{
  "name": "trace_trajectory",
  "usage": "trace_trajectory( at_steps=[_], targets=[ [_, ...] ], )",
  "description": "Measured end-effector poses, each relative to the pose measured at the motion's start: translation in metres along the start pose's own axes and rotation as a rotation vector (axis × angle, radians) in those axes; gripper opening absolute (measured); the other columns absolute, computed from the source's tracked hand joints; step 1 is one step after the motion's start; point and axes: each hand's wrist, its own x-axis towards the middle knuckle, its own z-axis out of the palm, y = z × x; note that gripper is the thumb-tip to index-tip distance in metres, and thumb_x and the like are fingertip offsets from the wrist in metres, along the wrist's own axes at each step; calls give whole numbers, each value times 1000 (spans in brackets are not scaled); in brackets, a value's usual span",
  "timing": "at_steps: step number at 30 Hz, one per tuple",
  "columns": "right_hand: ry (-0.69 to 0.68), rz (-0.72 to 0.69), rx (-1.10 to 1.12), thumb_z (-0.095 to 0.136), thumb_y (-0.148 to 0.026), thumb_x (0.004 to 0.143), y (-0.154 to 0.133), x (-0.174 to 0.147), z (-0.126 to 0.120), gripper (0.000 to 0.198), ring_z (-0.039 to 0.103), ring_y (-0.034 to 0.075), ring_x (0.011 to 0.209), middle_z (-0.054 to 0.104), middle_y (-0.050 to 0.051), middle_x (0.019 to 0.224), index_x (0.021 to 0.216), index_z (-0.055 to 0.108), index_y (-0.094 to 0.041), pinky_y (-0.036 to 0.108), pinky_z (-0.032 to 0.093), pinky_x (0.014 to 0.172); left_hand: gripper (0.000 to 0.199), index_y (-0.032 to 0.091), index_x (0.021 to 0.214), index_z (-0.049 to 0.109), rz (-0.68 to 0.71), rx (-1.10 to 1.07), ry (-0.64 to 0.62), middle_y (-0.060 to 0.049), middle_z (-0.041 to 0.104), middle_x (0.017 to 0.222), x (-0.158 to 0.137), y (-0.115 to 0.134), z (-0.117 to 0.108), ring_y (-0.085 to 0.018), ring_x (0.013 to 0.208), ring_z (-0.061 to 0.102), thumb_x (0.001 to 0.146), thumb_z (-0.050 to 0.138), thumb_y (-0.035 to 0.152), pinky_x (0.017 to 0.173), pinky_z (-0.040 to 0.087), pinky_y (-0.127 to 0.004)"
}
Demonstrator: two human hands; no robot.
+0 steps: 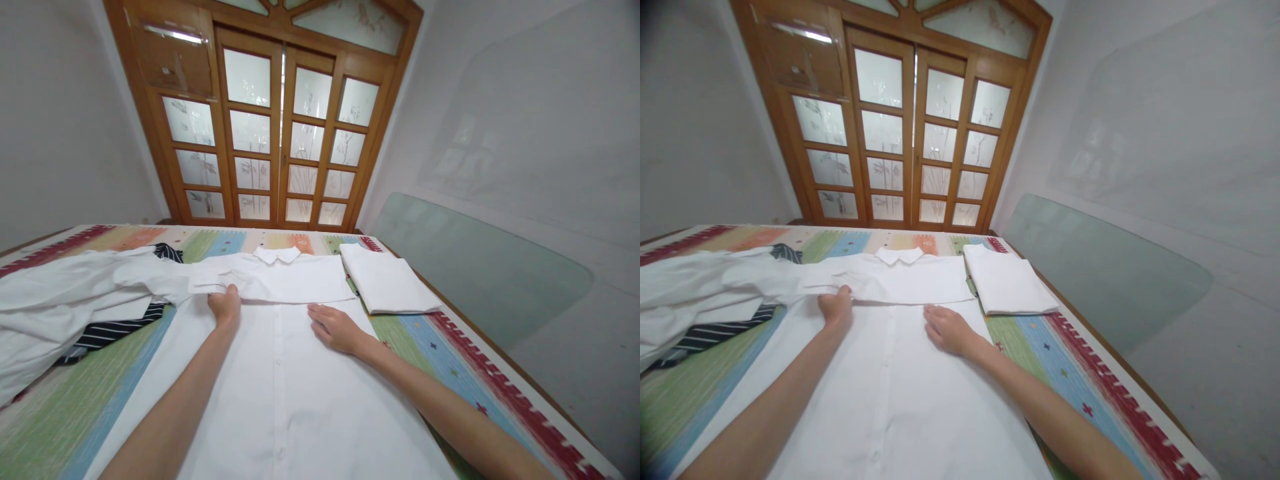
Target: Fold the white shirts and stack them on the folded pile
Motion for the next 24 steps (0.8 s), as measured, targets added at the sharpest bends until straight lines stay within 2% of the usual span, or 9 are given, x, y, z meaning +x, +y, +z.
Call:
trace_trajectory(
  at_steps=[3, 6, 11, 16, 24],
  targets=[
    [0, 223, -149, 38, -29, 97, 4, -1, -5, 41, 51, 23, 127, 58, 17, 134, 127, 57, -10, 37, 37, 109, 24, 11, 82, 62, 22, -37, 18, -17, 69, 92, -1, 1, 0, -31, 94, 67, 60, 57, 18, 89, 53, -43],
    [-47, 400, -241, 34, -31, 99, 13, 0, -10, 39, 56, 25, 119, 63, 18, 122, 119, 60, -10, 36, 39, 104, 30, 10, 89, 63, 45, -83, 19, -17, 69, 99, -3, 2, 0, -30, 98, 66, 61, 56, 16, 90, 53, -41],
    [-94, 468, -281, 32, -36, 100, 25, 3, -9, 46, 51, 27, 124, 60, 22, 127, 119, 58, -4, 38, 32, 107, 32, 10, 92, 64, 30, -99, -5, -15, 70, 97, -5, 4, 0, -28, 94, 67, 60, 57, 15, 88, 53, -40],
    [-134, 552, -257, 29, -35, 101, 31, 18, -4, 48, 54, 28, 122, 62, 25, 123, 117, 61, -3, 40, 34, 103, 31, 10, 90, 64, 16, -89, 2, -15, 69, 95, -4, 5, 0, -29, 94, 67, 60, 57, 14, 88, 53, -42],
    [-37, 735, -260, 31, -40, 97, 22, 42, 2, 56, 55, 33, 120, 61, 27, 125, 120, 63, -1, 45, 31, 103, 33, 8, 93, 65, 60, -95, 4, -16, 69, 96, -5, 4, 0, -29, 99, 66, 62, 57, 15, 91, 52, -41]
  ],
)
